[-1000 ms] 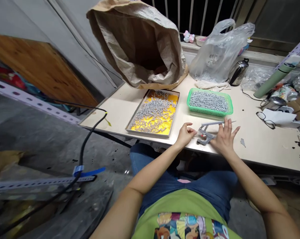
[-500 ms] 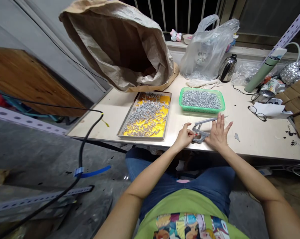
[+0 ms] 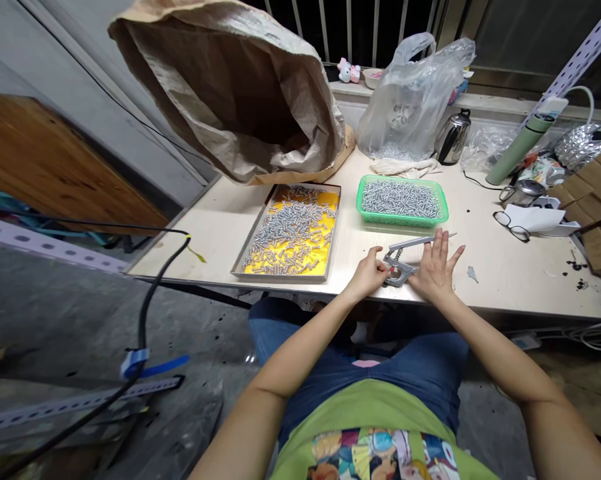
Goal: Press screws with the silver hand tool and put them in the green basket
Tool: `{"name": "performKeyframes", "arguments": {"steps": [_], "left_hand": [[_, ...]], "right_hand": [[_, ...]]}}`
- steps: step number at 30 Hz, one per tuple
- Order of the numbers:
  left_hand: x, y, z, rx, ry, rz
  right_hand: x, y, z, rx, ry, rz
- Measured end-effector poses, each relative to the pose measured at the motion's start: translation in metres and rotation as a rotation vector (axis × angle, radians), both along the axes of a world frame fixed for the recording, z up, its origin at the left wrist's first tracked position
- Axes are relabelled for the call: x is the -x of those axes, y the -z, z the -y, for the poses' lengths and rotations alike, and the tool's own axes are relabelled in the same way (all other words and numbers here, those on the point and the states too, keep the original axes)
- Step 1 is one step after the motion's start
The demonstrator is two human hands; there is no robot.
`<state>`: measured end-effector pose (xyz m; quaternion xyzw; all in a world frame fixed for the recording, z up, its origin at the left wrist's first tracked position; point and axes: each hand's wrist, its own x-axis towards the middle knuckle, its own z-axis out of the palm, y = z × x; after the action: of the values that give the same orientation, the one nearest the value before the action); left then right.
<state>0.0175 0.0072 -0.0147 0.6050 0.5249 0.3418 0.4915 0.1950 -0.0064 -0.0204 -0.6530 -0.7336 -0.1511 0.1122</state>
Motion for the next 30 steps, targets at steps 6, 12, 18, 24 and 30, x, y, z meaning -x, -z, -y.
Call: {"name": "performKeyframes", "arguments": {"steps": [6, 12, 18, 24, 30], "left_hand": [[0.002, 0.001, 0.002, -0.043, 0.046, -0.017], [0.004, 0.002, 0.003, 0.000, 0.026, -0.009], [0.007, 0.000, 0.005, 0.019, 0.038, 0.013], [0.010, 0.001, 0.007, 0.023, 0.043, 0.036], [0.013, 0.000, 0.009, 0.039, 0.030, 0.066]], "right_hand": [[0.000, 0.004, 0.001, -0.012, 0.014, -0.013], [-0.004, 0.007, 0.000, -0.060, -0.035, -0.028], [-0.004, 0.011, -0.002, -0.115, -0.078, -0.030], [-0.001, 0.012, -0.002, -0.106, -0.065, -0.028], [0.001, 0.010, -0.002, -0.108, -0.070, -0.012]]}}
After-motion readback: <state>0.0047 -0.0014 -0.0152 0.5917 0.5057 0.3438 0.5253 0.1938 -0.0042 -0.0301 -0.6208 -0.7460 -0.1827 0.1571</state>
